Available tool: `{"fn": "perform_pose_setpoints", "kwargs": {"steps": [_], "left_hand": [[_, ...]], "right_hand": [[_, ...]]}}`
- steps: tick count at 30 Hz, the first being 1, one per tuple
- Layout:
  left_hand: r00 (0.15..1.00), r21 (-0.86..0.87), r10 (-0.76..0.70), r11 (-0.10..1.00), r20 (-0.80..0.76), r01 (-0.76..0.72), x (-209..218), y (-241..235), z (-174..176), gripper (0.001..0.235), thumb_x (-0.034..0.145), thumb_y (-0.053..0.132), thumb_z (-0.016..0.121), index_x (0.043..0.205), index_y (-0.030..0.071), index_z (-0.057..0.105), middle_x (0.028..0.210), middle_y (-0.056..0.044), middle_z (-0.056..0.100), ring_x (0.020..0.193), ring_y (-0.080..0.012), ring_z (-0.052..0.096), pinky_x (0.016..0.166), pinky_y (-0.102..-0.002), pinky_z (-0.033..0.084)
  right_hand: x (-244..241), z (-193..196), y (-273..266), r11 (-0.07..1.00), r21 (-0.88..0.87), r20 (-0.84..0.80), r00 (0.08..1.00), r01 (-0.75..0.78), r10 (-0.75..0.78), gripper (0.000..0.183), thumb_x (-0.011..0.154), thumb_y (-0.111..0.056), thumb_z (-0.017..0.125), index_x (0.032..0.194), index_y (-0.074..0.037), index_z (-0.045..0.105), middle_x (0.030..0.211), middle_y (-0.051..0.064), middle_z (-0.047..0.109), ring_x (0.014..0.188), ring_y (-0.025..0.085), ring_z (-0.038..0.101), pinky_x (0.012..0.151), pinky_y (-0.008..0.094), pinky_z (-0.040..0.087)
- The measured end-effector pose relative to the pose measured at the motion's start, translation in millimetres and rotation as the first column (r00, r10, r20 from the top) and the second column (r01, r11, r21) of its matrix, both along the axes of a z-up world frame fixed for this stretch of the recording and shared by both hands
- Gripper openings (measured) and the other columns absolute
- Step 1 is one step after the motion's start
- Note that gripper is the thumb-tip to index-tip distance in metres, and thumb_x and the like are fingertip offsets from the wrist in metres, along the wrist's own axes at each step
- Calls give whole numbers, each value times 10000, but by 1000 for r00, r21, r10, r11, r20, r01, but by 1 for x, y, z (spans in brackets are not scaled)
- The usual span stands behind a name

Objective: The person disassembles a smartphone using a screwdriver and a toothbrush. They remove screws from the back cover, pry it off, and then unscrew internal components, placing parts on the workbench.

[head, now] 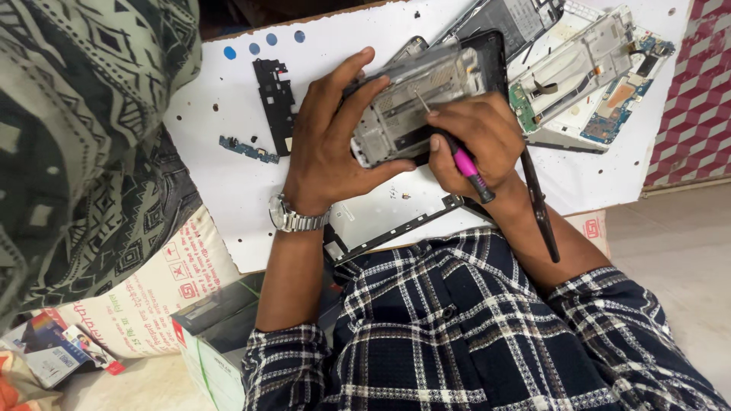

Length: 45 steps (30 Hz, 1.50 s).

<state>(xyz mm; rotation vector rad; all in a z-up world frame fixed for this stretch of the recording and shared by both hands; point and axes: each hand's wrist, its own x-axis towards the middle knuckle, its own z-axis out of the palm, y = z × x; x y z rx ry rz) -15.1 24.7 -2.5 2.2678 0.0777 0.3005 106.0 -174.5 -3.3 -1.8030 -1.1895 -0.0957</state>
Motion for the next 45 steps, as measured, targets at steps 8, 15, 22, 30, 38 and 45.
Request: {"fn": "perform_pose_setpoints", "kwargs": {"steps": [8,15,22,30,38,45], "left_hand": [[998,19,21,1000,52,-22,-1,-4,-3,827,727,408,1025,1350,90,582,1591,-86,415,1399,-273,530,1128,-427,474],[997,-18,-2,1000,72,3,-2,-4,-9,849,720,405,1035,1360,101,568,1588,-75,437,1439,-267,489,1164,-428,446],[997,-5,-6,1000,72,6,-2,-5,-7,867,730,402,1031,1388,109,548,1584,-68,440,1433,-269,492,1165,-431,438],[998,16,12,1000,57,-13,-1,-7,-4,847,758,392,1027,1397,116,545,1595,-59,442,1436,-264,500,1161,-424,437],[998,28,6,1000,55,-8,-2,-7,-6,855,753,409,1013,1403,111,544,1593,-59,435,1432,-275,494,1161,-437,436],[998,36,1,999,62,-3,-1,-6,-10,893,750,450,1006,1413,96,523,1588,-72,423,1425,-284,490,1154,-440,438]], "right_hand": [[6,17,13,999,29,80,996,-33,31,185,890,-89,810,995,-66,660,990,76,778,962,251,647,983,437,385],[7,20,15,995,79,136,990,-54,43,185,871,-101,813,980,-80,665,980,68,783,965,240,667,1029,462,376],[6,5,12,993,120,102,995,-10,-2,152,887,-98,790,965,-80,660,950,73,767,938,237,665,1022,447,400],[7,8,19,991,128,150,989,-27,7,138,860,-109,764,931,-82,649,893,68,744,883,224,646,944,459,406],[7,15,11,990,141,-31,999,21,-16,150,916,27,650,1033,-8,561,974,154,716,963,299,590,946,476,511],[6,14,11,998,56,9,1000,14,-15,170,922,21,672,1056,-19,574,1006,145,713,979,321,589,948,472,481]]}}
